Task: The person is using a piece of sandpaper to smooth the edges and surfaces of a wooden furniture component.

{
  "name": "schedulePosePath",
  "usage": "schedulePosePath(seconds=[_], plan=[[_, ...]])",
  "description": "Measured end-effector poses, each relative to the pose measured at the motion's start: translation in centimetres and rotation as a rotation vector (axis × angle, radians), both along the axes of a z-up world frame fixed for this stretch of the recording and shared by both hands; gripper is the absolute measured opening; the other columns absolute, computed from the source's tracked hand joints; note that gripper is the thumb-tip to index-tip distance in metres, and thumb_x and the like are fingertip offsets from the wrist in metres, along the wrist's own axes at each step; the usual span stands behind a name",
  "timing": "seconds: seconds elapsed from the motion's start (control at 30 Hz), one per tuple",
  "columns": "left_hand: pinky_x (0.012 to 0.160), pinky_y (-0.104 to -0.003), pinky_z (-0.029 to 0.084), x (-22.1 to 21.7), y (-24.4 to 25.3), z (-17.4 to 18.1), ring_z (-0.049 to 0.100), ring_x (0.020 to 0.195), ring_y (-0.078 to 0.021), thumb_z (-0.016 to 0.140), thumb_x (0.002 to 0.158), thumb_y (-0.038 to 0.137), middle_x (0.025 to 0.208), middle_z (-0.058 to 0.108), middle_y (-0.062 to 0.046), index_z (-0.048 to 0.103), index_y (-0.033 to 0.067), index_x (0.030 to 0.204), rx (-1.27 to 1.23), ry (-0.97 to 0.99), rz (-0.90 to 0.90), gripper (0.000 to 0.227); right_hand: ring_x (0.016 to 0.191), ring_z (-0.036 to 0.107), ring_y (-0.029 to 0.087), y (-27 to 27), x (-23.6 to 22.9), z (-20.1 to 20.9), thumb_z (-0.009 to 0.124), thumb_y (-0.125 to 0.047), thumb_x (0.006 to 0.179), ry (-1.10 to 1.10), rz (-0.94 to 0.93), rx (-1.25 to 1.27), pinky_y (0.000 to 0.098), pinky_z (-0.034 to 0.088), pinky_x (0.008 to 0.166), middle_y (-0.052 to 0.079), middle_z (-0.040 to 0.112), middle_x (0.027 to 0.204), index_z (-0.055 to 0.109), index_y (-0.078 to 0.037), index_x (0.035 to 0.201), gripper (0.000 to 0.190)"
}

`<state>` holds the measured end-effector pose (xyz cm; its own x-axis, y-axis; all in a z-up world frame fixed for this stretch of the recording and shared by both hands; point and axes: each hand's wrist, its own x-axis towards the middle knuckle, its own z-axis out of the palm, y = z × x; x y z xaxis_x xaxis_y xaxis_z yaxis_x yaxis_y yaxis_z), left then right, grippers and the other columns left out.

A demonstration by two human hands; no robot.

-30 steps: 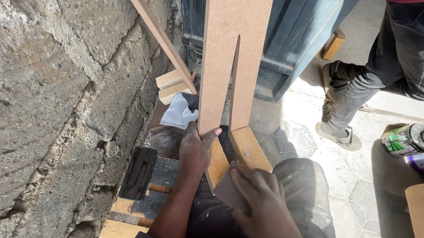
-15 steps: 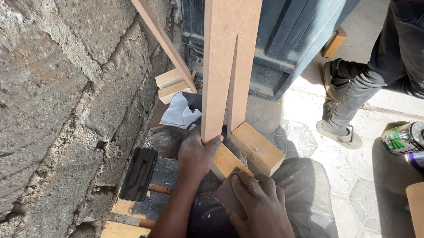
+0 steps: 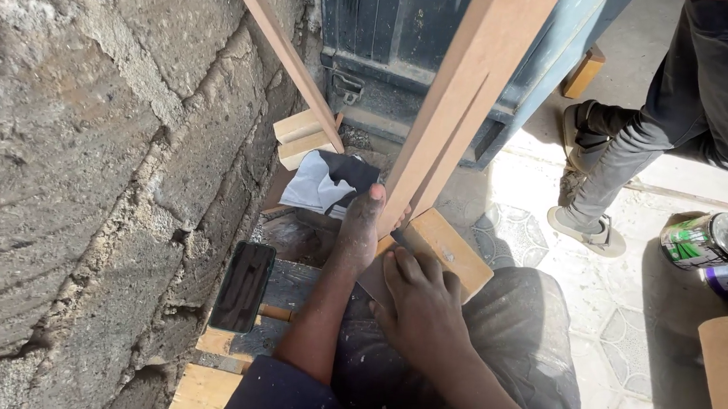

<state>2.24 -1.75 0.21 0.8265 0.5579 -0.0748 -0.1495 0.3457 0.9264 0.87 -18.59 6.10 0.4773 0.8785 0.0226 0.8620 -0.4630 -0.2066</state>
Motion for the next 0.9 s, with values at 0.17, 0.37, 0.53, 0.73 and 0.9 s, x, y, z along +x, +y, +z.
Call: schedulePosePath(seconds=[0.17, 0.37, 0.53, 0.73, 0.9], plan=[[0.069, -0.031, 0.051, 0.6, 1.3, -3.9, 0.064, 0.072, -0.0175, 0.045, 0.074, 0.090, 0.082, 0.072, -0.010, 0.075, 0.0009, 0.095, -0.056, -0.072, -0.016, 0.096, 0.131, 0.042, 0.030, -5.0, -1.7, 1.0, 0.078, -0.043, 0.077, 0.020, -0.004, -0.078, 0.0574, 0.045, 0.094, -0.002, 0.048, 0.151, 0.045, -0.016, 0.149, 0.083], [0.074, -0.027, 0.055, 0.1, 1.0, -3.8, 0.068, 0.078, -0.0144, 0.043, 0.084, 0.086, 0.089, 0.073, -0.010, 0.073, 0.0026, 0.105, -0.112, -0.097, -0.093, 0.091, 0.129, 0.044, 0.034, -1.1, -0.9, 2.9, 0.065, -0.036, 0.084, 0.014, -0.012, -0.164, 0.0554, 0.044, 0.092, 0.001, 0.046, 0.151, 0.047, -0.015, 0.148, 0.070], [0.072, -0.031, 0.052, -0.1, 1.9, -4.0, 0.065, 0.077, -0.0187, 0.044, 0.074, 0.090, 0.088, 0.071, -0.010, 0.071, -0.0005, 0.107, -0.216, -0.116, -0.089, 0.100, 0.128, 0.042, 0.032, -2.2, -1.1, 1.6, 0.074, -0.035, 0.077, 0.017, 0.042, -0.018, 0.0614, 0.044, 0.093, -0.001, 0.048, 0.149, 0.047, -0.015, 0.148, 0.078], [0.069, -0.031, 0.054, -0.3, 1.5, -4.2, 0.063, 0.072, -0.0178, 0.042, 0.078, 0.087, 0.091, 0.071, -0.011, 0.067, -0.0004, 0.110, -0.234, -0.203, -0.081, 0.097, 0.118, 0.048, 0.032, -1.2, -1.1, 1.1, 0.070, -0.025, 0.069, -0.100, 0.056, -0.021, 0.0553, 0.047, 0.083, 0.000, 0.048, 0.144, 0.050, -0.018, 0.138, 0.073], [0.065, -0.031, 0.052, -0.7, 1.8, -3.0, 0.064, 0.068, -0.0183, 0.046, 0.076, 0.088, 0.082, 0.070, -0.011, 0.069, -0.0016, 0.097, -0.228, -0.229, -0.022, 0.095, 0.129, 0.044, 0.035, -0.5, -0.3, 0.8, 0.073, -0.022, 0.072, 0.034, 0.087, 0.031, 0.0576, 0.041, 0.097, 0.003, 0.053, 0.146, 0.055, -0.013, 0.139, 0.070]])
